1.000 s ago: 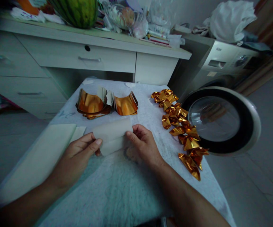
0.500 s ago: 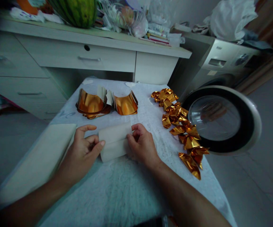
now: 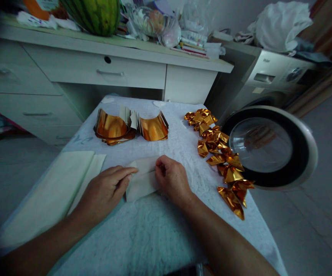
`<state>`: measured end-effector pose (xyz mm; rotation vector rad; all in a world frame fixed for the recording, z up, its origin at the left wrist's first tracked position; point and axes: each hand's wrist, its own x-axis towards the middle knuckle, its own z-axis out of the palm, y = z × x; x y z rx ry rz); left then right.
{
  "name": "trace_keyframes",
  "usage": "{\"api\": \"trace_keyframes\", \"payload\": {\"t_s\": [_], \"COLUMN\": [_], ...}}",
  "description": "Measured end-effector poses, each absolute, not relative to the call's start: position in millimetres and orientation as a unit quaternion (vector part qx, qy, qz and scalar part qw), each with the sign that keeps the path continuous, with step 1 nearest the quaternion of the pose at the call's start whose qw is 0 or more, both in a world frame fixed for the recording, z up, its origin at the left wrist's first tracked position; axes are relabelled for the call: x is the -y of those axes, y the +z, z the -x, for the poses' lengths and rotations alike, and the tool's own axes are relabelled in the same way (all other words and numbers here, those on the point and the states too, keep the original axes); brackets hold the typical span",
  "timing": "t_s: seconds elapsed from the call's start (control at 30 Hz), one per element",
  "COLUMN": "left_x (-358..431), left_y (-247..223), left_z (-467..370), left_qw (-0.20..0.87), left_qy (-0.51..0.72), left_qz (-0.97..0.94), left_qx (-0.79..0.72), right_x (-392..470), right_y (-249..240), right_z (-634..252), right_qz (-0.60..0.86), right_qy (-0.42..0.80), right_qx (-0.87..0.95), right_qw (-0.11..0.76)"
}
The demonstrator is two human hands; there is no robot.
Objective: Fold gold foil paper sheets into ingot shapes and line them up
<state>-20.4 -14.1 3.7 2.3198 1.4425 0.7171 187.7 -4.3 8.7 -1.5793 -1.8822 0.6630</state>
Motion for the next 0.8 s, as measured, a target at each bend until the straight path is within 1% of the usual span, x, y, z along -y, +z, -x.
{"api": "trace_keyframes", "payload": {"t_s": [0.17, 0.33, 0.47, 0.6, 0.7, 0.8], "left_x": [16, 18, 17, 16, 17, 18], "left_y": [4, 6, 1, -8, -9, -7], "left_z": [20, 19, 18, 17, 17, 17], "left_qw": [0.146, 0.088, 0.061, 0.058, 0.051, 0.041], "left_qy": [0.168, 0.196, 0.213, 0.195, 0.183, 0.185], "left_qz": [-0.828, -0.845, -0.864, -0.887, -0.894, -0.898], "left_qx": [-0.515, -0.490, -0.452, -0.414, -0.406, -0.398], "right_x": [4, 4, 4, 3, 2, 2], "right_y": [13, 14, 15, 16, 18, 22], "right_z": [-187, -188, -189, -190, -192, -199], "right_qz": [0.594, 0.595, 0.592, 0.595, 0.591, 0.551], "right_qy": [0.210, 0.192, 0.196, 0.199, 0.202, 0.226], "right_qx": [0.745, 0.760, 0.764, 0.762, 0.763, 0.783], "right_qw": [0.218, 0.178, 0.166, 0.161, 0.166, 0.180]}}
